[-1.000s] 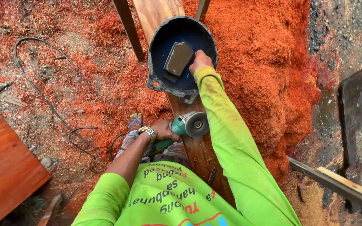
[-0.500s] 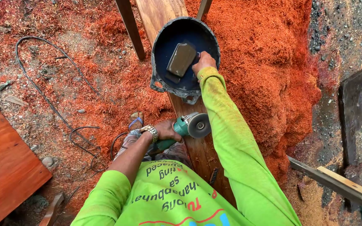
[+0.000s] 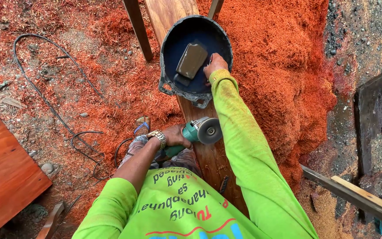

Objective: Use an angle grinder to sharpen and smooth a small metal component.

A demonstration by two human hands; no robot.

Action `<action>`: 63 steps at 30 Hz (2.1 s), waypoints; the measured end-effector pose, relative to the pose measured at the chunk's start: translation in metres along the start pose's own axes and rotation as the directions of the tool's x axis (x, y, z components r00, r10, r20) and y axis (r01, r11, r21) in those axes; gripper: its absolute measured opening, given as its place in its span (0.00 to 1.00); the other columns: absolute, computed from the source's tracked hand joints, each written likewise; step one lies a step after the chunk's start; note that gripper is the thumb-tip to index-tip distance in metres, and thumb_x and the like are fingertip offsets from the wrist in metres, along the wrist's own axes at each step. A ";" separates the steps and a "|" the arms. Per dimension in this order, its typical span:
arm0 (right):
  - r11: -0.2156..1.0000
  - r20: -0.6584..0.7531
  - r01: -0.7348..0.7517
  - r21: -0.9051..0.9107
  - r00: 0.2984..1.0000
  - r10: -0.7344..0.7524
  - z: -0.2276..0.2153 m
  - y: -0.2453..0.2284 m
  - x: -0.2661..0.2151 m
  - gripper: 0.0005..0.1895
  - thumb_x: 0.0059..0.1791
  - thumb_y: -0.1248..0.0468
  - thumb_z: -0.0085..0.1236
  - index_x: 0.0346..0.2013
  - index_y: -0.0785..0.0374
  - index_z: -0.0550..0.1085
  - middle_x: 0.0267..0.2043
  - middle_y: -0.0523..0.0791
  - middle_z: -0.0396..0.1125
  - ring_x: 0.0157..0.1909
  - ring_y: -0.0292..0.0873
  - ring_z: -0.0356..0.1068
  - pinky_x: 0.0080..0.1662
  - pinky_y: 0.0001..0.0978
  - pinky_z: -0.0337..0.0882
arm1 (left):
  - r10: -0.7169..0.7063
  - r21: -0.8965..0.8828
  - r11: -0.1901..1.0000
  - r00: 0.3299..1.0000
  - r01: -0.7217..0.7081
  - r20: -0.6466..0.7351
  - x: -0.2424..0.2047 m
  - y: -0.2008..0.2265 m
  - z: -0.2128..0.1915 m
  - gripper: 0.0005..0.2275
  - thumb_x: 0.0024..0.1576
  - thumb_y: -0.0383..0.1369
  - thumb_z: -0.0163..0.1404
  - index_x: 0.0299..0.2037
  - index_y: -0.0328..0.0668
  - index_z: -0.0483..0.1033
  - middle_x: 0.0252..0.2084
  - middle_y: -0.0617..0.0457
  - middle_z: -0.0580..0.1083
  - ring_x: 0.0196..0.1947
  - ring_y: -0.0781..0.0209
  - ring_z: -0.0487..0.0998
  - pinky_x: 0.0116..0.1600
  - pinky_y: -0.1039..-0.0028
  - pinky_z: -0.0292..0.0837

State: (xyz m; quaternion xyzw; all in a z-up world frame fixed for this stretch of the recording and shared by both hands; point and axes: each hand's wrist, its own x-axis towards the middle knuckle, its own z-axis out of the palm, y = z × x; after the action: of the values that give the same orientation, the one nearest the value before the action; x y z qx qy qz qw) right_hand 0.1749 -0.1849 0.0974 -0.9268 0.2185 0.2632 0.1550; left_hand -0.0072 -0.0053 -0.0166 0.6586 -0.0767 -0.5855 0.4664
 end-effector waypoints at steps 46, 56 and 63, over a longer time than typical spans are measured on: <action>-0.273 -0.013 -0.072 0.959 0.955 -0.297 0.003 0.122 -0.016 0.16 0.48 0.79 0.58 0.46 0.60 0.74 0.46 0.51 0.74 0.53 0.55 0.76 0.59 0.57 0.78 | 0.024 -0.048 0.999 0.997 -0.020 0.074 0.000 -0.001 -0.009 0.33 0.34 0.42 0.74 0.53 0.48 0.77 0.40 0.45 0.81 0.40 0.47 0.83 0.44 0.64 0.81; -0.259 -0.046 -0.030 0.965 0.959 -0.281 0.003 0.133 -0.019 0.19 0.48 0.78 0.58 0.50 0.55 0.73 0.47 0.51 0.74 0.53 0.56 0.76 0.55 0.61 0.79 | 0.020 -0.009 1.000 0.998 -0.019 0.064 -0.007 0.006 -0.011 0.33 0.33 0.42 0.72 0.53 0.47 0.76 0.41 0.43 0.81 0.42 0.45 0.83 0.46 0.60 0.81; -0.229 -0.074 0.008 0.973 0.957 -0.281 0.001 0.136 -0.023 0.21 0.49 0.77 0.58 0.52 0.53 0.73 0.51 0.49 0.73 0.54 0.54 0.76 0.54 0.60 0.79 | 0.031 0.039 0.999 0.999 -0.033 0.034 -0.006 0.004 -0.008 0.34 0.32 0.43 0.71 0.53 0.48 0.76 0.43 0.43 0.81 0.46 0.44 0.82 0.49 0.58 0.79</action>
State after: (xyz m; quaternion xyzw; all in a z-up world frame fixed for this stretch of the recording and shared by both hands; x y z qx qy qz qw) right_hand 0.0905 -0.2930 0.0859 -0.4521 0.2156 0.0561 0.8637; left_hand -0.0008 0.0005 -0.0104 0.6567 -0.1065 -0.5872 0.4612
